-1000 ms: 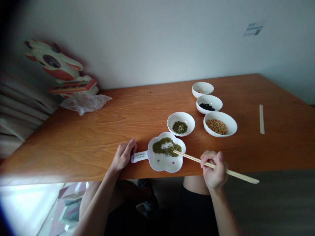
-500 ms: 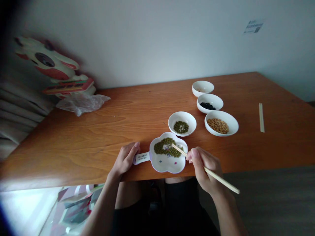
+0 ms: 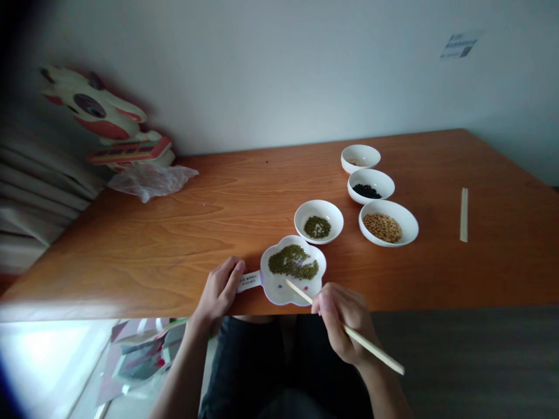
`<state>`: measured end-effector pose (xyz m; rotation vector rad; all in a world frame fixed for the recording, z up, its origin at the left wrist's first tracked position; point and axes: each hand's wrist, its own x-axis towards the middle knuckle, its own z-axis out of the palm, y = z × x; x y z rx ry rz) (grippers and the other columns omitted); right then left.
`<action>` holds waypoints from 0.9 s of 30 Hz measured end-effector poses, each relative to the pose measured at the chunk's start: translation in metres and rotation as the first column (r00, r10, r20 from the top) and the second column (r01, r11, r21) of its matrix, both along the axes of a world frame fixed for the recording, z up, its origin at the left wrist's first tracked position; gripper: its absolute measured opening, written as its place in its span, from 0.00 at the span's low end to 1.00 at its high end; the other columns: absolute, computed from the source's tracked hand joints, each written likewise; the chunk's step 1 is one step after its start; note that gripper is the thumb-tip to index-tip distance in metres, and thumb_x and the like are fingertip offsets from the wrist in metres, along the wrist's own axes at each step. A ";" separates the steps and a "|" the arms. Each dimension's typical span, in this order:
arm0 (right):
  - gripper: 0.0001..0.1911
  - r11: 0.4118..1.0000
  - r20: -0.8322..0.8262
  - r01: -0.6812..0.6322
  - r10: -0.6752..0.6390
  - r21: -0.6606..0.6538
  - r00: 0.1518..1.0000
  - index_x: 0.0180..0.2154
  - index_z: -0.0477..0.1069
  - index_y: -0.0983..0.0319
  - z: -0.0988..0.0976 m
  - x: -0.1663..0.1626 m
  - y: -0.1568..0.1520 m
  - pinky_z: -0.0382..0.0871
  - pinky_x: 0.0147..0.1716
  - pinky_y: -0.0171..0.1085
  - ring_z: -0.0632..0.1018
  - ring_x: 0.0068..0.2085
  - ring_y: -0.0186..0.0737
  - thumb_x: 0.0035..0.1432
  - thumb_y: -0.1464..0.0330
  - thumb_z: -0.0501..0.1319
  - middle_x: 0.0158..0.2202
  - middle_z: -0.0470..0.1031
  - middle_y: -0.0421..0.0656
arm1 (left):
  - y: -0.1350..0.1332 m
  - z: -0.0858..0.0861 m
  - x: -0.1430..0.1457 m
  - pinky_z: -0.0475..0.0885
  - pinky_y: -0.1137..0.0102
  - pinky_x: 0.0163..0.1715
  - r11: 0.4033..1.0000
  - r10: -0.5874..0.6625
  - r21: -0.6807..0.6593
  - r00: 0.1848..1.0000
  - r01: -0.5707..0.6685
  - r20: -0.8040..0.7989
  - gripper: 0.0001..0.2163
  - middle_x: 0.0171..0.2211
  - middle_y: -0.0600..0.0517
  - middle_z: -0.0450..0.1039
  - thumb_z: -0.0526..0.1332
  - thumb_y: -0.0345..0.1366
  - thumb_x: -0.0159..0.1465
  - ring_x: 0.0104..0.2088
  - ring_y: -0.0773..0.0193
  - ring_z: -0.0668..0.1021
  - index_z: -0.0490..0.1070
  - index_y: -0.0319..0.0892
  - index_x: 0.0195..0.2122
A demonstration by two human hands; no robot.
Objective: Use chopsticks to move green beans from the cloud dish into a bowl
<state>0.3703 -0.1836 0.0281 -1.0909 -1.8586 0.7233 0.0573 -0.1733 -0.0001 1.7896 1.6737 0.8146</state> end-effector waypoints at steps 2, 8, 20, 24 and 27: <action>0.18 1.000 0.006 0.001 -0.001 -0.003 1.000 0.32 0.71 0.57 -0.002 -0.004 0.003 0.71 0.31 0.38 0.79 0.29 0.40 0.76 0.68 0.52 0.27 0.76 0.41 | 0.000 0.001 0.002 0.66 0.69 0.35 0.999 -0.038 0.010 0.998 0.038 -0.040 0.17 0.32 0.51 0.74 0.50 0.47 0.78 0.33 0.61 0.75 0.68 0.44 0.36; 0.17 0.996 0.054 -0.043 0.039 0.072 0.998 0.29 0.71 0.58 0.000 -0.030 0.015 0.69 0.31 0.38 0.77 0.28 0.40 0.74 0.66 0.58 0.26 0.76 0.42 | 0.009 0.002 0.001 0.63 0.68 0.33 0.993 -0.107 0.039 0.989 0.112 -0.101 0.21 0.29 0.51 0.70 0.49 0.47 0.78 0.30 0.62 0.72 0.64 0.43 0.30; 0.16 0.974 -0.003 0.161 -0.162 0.160 0.987 0.32 0.74 0.59 -0.011 -0.028 0.019 0.69 0.35 0.39 0.78 0.30 0.40 0.75 0.69 0.56 0.27 0.77 0.42 | 0.009 -0.009 -0.001 0.62 0.69 0.34 0.986 -0.103 0.122 0.990 0.115 -0.100 0.21 0.28 0.52 0.68 0.49 0.43 0.79 0.29 0.64 0.70 0.63 0.42 0.29; 0.18 0.953 -0.067 0.286 -0.280 0.103 0.958 0.31 0.77 0.59 -0.020 -0.018 0.015 0.68 0.29 0.38 0.77 0.27 0.38 0.75 0.65 0.57 0.25 0.76 0.41 | 0.008 -0.007 -0.001 0.62 0.69 0.33 0.984 -0.134 0.102 0.987 0.143 -0.088 0.21 0.28 0.52 0.71 0.49 0.43 0.80 0.30 0.64 0.73 0.64 0.42 0.28; 0.22 0.932 -0.139 0.357 -0.348 0.052 0.927 0.28 0.78 0.60 -0.028 -0.020 0.013 0.67 0.28 0.38 0.75 0.26 0.38 0.75 0.60 0.58 0.24 0.76 0.42 | 0.006 -0.005 -0.002 0.62 0.68 0.34 0.972 -0.193 0.115 0.974 0.207 -0.118 0.21 0.29 0.52 0.73 0.49 0.42 0.80 0.31 0.64 0.74 0.65 0.43 0.29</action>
